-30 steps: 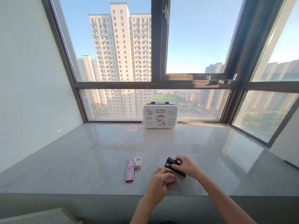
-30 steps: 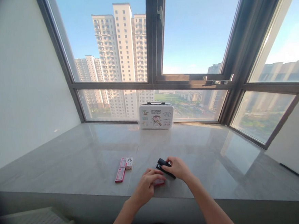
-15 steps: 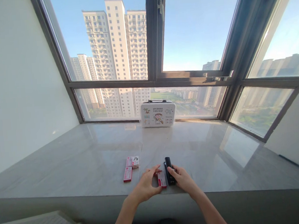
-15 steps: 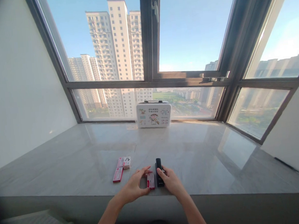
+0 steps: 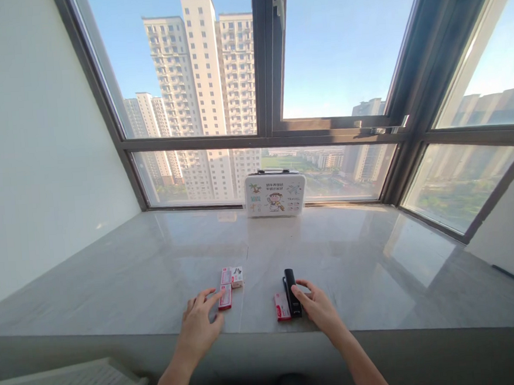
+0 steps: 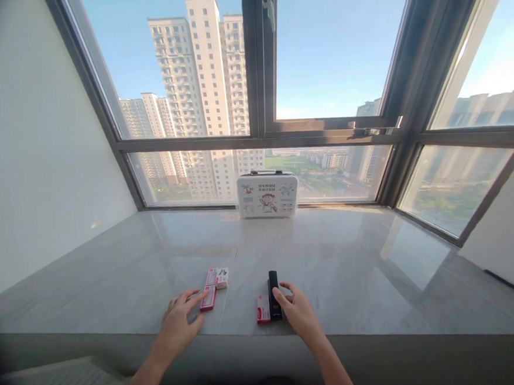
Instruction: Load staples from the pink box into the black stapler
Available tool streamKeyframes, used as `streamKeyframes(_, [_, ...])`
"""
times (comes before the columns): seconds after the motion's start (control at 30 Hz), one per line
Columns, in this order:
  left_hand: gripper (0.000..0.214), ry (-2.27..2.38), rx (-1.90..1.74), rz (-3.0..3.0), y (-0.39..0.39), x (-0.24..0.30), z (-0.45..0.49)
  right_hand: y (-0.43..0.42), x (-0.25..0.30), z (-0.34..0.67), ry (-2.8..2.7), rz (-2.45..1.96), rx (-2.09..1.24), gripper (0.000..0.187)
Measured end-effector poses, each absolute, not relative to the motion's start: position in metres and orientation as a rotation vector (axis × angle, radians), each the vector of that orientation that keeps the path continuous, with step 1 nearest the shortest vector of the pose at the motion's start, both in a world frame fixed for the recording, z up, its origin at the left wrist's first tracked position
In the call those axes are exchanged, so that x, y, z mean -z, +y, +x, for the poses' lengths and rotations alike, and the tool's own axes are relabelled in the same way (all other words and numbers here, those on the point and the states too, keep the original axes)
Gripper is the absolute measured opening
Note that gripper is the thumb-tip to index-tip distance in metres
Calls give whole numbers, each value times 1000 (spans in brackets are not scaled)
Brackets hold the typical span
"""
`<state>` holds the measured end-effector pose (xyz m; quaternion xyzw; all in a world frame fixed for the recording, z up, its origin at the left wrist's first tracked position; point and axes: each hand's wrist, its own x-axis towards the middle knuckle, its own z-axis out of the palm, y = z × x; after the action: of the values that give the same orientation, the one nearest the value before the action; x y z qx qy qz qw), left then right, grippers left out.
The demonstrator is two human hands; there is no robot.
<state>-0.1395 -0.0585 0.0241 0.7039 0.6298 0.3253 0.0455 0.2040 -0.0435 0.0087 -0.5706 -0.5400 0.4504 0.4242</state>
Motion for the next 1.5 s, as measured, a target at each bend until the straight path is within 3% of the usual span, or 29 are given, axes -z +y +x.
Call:
streamKeyframes(0.2, [34,1560,-837,2154,-71,-36,-121,-48,-16,203,-1429,-1425,-1139,75])
streamKeyframes(0.57, [67,1062,-878,2169,-52,-47,-15,-57,-39,194,-1344,-1367,-1194,72])
streamKeyframes(0.7, [78,1036,-938,2141,-45,-53,-13,-60,-44,194,-1340,-1364,-1206,72])
streamKeyframes(0.8, [42,1209,-1181,1986,-29,-62,-43,-61,-46,194,-1331,-1367,-1216,71])
streamKeyframes(0.9, [39,1593,-1352,1865,-7,-58,-90,-62,-47,193,-1324,-1374,-1210,70])
streamKeyframes(1.03, [40,1858,-1048,2082,0,-27,-143,-60,-42,194,-1315,-1388,-1196,71])
streamKeyframes(1.17, [37,1798,-966,2122,-21,-3,-166,-56,-35,194,-1315,-1389,-1198,72])
streamKeyframes(1.3, [35,1632,-918,2088,-44,-11,-164,-55,-34,195,-1326,-1393,-1184,73])
streamKeyframes(1.5, [61,1388,-936,2045,-58,-48,-96,-58,-38,195,-1338,-1389,-1171,71])
